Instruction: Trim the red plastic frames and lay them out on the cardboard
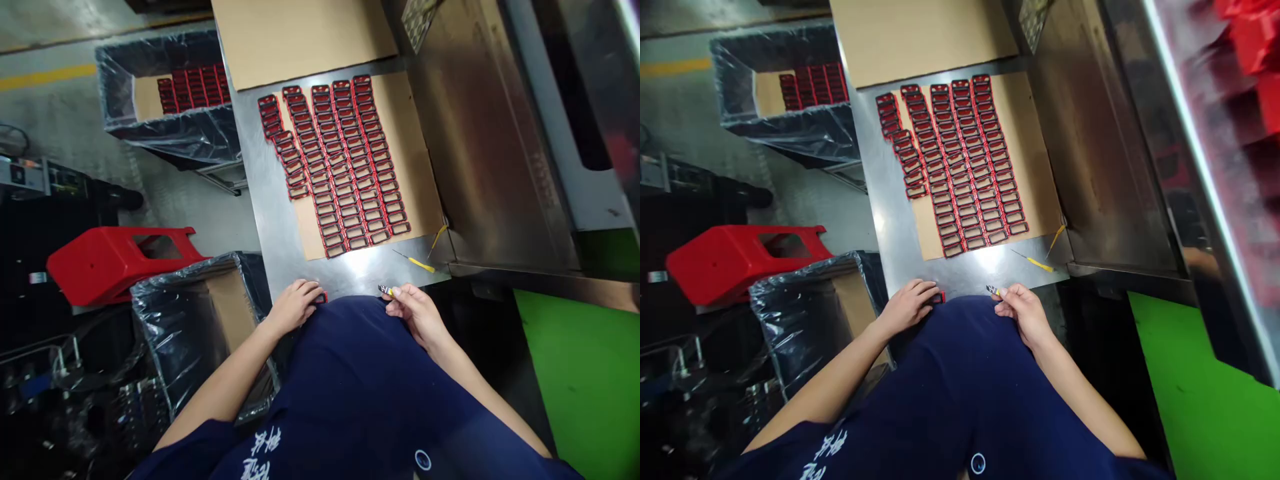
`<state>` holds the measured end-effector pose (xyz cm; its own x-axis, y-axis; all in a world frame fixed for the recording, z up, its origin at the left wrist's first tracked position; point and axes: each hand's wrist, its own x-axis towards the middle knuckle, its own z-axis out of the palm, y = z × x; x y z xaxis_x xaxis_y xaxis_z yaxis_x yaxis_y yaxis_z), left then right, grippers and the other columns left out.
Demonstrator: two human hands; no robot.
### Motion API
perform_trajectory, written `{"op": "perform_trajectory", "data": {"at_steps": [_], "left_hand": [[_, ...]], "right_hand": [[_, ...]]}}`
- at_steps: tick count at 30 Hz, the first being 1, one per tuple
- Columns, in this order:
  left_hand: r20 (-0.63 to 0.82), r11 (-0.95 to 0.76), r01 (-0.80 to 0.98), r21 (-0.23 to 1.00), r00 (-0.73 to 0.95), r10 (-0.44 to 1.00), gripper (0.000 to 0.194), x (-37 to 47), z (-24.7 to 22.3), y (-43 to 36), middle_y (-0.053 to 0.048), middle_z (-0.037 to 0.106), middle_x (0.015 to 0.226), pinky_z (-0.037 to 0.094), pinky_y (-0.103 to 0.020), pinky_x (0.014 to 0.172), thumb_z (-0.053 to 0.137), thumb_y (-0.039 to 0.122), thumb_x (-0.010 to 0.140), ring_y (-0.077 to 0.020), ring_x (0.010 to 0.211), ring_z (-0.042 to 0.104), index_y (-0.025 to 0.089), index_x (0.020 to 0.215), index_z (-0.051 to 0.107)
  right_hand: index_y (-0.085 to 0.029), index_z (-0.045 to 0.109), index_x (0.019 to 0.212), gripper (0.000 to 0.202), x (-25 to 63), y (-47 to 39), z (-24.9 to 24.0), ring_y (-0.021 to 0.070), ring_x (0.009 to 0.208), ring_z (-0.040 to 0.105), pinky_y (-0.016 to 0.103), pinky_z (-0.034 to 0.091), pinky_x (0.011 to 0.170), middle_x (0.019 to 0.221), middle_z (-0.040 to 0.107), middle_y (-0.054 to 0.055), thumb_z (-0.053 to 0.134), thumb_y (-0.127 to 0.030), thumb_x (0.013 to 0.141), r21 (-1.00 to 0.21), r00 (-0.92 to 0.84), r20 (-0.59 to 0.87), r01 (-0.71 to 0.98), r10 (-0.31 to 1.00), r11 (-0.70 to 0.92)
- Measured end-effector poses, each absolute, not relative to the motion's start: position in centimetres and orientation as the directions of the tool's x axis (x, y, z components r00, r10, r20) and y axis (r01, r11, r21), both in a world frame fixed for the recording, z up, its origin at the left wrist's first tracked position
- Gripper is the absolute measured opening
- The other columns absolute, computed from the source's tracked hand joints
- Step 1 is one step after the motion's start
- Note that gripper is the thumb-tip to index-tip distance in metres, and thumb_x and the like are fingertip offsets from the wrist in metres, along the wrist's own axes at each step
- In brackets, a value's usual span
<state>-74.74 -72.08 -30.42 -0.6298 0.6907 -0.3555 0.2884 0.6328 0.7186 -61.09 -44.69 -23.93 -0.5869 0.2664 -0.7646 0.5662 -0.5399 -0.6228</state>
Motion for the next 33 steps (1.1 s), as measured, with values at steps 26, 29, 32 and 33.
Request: {"op": "perform_trajectory", "data": {"at_steps": [26, 29, 32, 33], "left_hand": [[-0.466, -0.131, -0.756, 0.641, -0.520, 0.716, 0.072, -70.2, -19.6, -67.0, -0.008, 0.039, 0.154, 0.059, -0.026, 0.082, 0.086, 0.018, 0.071, -0.0102, 0.086, 0.069, 0.033, 0.132, 0.050], [-0.442, -0.062, -0.647, 0.760, -0.584, 0.681, 0.071, -70.0, -19.5, -67.0, -0.009, 0.045, 0.148, 0.058, -0.025, 0.084, 0.082, 0.018, 0.074, -0.0110, 0.090, 0.068, 0.031, 0.134, 0.048], [-0.407, 0.004, -0.522, 0.853, -0.661, 0.631, 0.073, -69.8, -19.5, -67.1, -0.013, 0.042, 0.146, 0.058, -0.029, 0.087, 0.082, 0.020, 0.073, -0.0158, 0.100, 0.065, 0.026, 0.136, 0.047], [-0.394, 0.018, -0.491, 0.871, -0.677, 0.622, 0.073, -69.7, -19.6, -67.2, -0.014, 0.040, 0.147, 0.058, -0.030, 0.087, 0.082, 0.021, 0.072, -0.0172, 0.103, 0.064, 0.025, 0.137, 0.047]], "right_hand": [[-0.016, 0.066, 0.092, 0.009, -63.4, -46.5, -16.9, 0.0127, 0.080, 0.064, 0.024, 0.052, 0.075, 0.088, 0.067, 0.003, 0.069, -0.024, 0.093, -0.851, -0.990, 0.137, -0.136, -0.036, 0.507], [-0.016, 0.068, 0.091, 0.007, -63.2, -46.4, -16.7, 0.0126, 0.082, 0.065, 0.023, 0.052, 0.077, 0.090, 0.067, 0.002, 0.070, -0.022, 0.091, -0.876, -0.996, 0.085, -0.092, -0.037, 0.473], [-0.016, 0.068, 0.083, 0.012, -62.9, -46.0, -16.8, 0.0132, 0.083, 0.065, 0.022, 0.052, 0.074, 0.086, 0.067, 0.002, 0.073, -0.025, 0.089, -0.949, -0.994, -0.096, 0.109, 0.058, 0.295], [-0.015, 0.066, 0.079, 0.017, -62.7, -45.8, -17.0, 0.0133, 0.081, 0.065, 0.021, 0.053, 0.072, 0.084, 0.067, 0.003, 0.074, -0.027, 0.088, -0.964, -0.978, -0.190, 0.203, 0.089, 0.172]]}}
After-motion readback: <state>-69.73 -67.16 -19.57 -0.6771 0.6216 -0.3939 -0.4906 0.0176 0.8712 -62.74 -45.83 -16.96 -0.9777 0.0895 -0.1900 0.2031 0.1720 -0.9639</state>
